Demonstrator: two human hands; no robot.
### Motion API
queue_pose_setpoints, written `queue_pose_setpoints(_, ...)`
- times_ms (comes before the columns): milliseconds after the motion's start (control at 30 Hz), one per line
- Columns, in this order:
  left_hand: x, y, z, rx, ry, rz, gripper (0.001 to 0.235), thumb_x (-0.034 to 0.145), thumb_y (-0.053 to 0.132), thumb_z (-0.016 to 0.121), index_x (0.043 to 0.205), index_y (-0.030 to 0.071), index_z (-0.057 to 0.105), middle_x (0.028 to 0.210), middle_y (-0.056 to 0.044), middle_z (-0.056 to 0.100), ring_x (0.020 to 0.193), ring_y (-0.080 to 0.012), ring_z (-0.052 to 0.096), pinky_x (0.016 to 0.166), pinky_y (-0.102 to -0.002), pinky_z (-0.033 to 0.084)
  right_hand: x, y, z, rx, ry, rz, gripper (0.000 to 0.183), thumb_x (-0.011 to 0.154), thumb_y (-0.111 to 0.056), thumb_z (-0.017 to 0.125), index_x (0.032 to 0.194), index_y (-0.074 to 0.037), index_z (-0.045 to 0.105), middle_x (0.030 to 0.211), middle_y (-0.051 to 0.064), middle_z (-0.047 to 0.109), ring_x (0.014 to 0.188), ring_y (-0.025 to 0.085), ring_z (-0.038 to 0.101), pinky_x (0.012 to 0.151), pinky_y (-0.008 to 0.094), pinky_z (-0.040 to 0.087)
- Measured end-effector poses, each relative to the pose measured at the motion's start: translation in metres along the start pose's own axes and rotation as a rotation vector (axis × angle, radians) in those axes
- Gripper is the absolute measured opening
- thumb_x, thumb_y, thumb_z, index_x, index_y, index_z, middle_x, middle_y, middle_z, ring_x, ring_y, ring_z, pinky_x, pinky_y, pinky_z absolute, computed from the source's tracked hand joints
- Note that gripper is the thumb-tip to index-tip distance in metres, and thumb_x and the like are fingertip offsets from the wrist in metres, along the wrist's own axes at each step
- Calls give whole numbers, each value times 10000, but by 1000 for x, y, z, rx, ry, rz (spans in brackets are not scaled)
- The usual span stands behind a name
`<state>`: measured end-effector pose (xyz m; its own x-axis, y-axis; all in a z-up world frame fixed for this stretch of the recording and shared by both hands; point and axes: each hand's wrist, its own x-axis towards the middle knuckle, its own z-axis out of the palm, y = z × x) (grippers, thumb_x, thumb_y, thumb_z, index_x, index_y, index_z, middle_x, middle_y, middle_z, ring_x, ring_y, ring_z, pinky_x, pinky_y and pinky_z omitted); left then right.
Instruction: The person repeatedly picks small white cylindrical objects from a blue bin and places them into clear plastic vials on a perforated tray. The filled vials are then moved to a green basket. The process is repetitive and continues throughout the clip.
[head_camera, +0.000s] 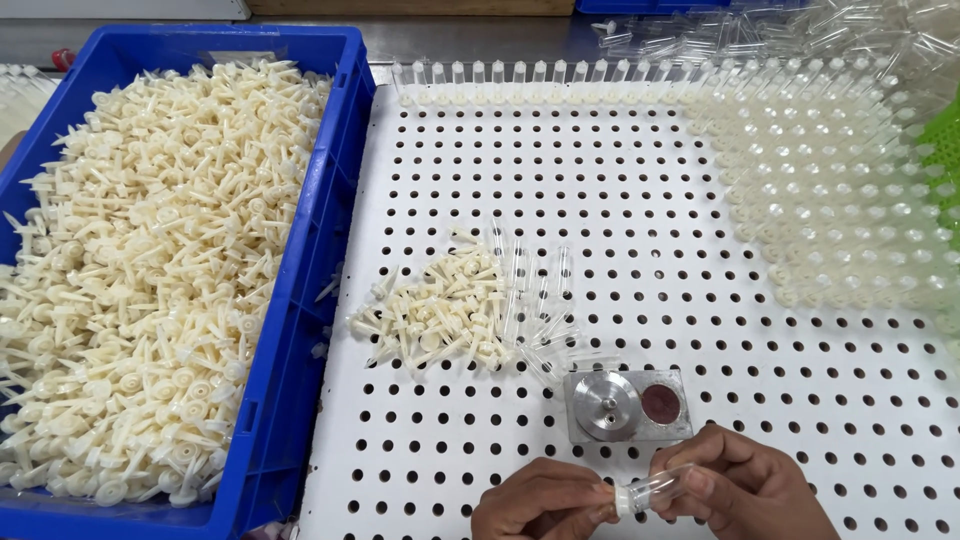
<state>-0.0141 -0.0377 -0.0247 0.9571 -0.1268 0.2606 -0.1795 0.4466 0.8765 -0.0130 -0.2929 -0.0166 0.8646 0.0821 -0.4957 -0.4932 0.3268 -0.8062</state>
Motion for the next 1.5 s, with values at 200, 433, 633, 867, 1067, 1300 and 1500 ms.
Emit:
queue_pose_setpoints(200, -2, -2, -2, 79, -29, -55, 166, 913, -110, 778, 1046, -12, 776, 1012, -213, 752, 917, -248, 812, 777, -327, 709, 1, -2, -3, -88, 99, 55, 270, 874, -134, 685, 961, 121, 663, 896, 262, 747, 815, 315, 767, 745, 506, 664)
queue_pose_setpoints(433, -4, 4, 5, 336, -21, 86, 215, 903, -108, 780, 1073, 22, 759, 1013, -165, 754, 923, -209, 814, 793, -293, 709, -3, 14, -17, -203, 92, -49, 186, 944, -30, 711, 1029, 128, 664, 1019, 276, 688, 924, 359, 793, 830, 538, 679)
queue_pose_setpoints(633, -12, 4, 7, 506, -19, 17, 239, 874, -113, 795, 1071, 21, 778, 980, -132, 752, 799, -145, 786, 628, -253, 642, -5, 8, 5, -228, 170, -28, 166, 934, 13, 698, 1042, 136, 668, 985, 280, 704, 929, 359, 816, 828, 526, 673)
queue_pose_setpoints(867, -6, -19, -3, 639, 43, 18, 238, 844, 61, 894, 1061, 74, 797, 1010, -90, 799, 925, -166, 829, 770, -298, 685, -11, -39, 16, -503, 236, -41, 198, 875, -67, 773, 1035, 46, 747, 984, 203, 740, 920, 285, 815, 840, 448, 676)
queue_pose_setpoints(1067, 68, 59, -61, 1357, 124, -9, 596, 763, 203, 824, 1331, 113, 666, 1336, -144, 606, 1142, -301, 604, 838, -402, 571, 21, -172, 11, -1518, 633, -850, 258, 911, -219, 785, 1159, -153, 764, 1179, 26, 747, 1155, 169, 676, 1112, 457, 472)
queue_pose_setpoints(1300, 98, 74, -79, 1554, 21, -30, 519, 796, 165, 773, 1284, 52, 639, 1270, -166, 604, 1196, -362, 571, 936, -465, 515, 89, -175, -47, -1731, 546, -927, 175, 1001, -295, 774, 1137, -184, 771, 1166, 15, 742, 1245, 154, 635, 1292, 489, 260)
queue_pose_setpoints(1500, 101, 72, -80, 1550, 44, -42, 372, 851, 126, 741, 1209, 49, 679, 1220, -124, 645, 1124, -322, 611, 894, -438, 539, 94, -168, 40, -1674, 291, -1005, 348, 838, -309, 743, 1132, -123, 756, 1150, 68, 756, 1172, 236, 656, 1112, 495, 406)
